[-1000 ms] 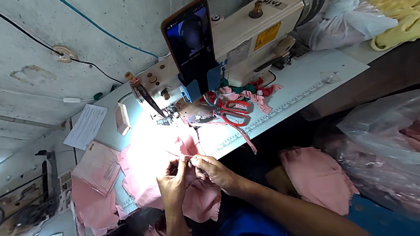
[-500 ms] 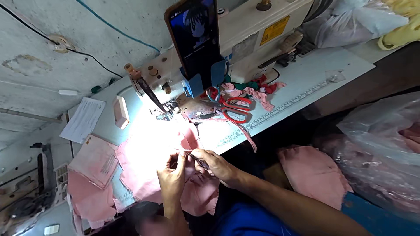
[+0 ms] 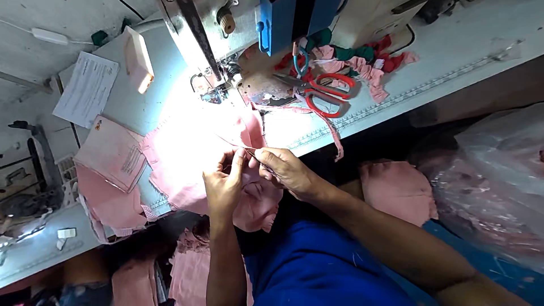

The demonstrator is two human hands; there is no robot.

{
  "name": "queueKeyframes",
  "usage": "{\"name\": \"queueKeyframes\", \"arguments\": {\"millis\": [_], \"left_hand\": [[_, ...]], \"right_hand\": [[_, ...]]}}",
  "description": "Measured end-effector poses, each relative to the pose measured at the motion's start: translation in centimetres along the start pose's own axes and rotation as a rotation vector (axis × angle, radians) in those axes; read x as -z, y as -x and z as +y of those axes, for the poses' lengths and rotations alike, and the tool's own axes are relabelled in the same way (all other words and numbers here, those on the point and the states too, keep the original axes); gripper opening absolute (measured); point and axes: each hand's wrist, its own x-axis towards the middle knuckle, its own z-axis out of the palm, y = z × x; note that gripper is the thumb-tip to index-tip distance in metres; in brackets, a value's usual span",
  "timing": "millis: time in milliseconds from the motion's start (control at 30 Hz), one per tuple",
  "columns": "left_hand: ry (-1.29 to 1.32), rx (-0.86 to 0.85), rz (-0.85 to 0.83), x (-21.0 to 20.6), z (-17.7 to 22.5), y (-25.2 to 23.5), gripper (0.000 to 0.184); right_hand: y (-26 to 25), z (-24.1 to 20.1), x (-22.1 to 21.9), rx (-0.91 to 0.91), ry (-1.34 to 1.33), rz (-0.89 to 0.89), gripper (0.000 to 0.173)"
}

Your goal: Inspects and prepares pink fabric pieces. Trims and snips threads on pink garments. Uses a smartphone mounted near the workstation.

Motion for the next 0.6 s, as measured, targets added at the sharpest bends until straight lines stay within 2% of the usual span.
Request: {"name": "queueKeyframes", "arguments": {"millis": [133,233,367,600], "left_hand": [[-0.016,0.001,0.001,-0.2,0.2,0.0,0.008],[-0.029,0.006,0.008,-0.4,0.3,0.1,0.009],[-0.049,0.014,0.007,-0.4,0.3,0.2,0.009],[-0.053,0.035,0.029,-0.5,0.2,0.4,0.009]], "right_hand": [[0.4,-0.1,-0.7,0.159,0.437,0.178,0.024],[0.7,0.4,-1.5,0.297,0.653,0.326,0.019],[0.5,0.6,-1.8,0.401,0.797,0.414,0.021],[0.6,0.3,-1.5,0.366,0.826,0.364,0.024]]}}
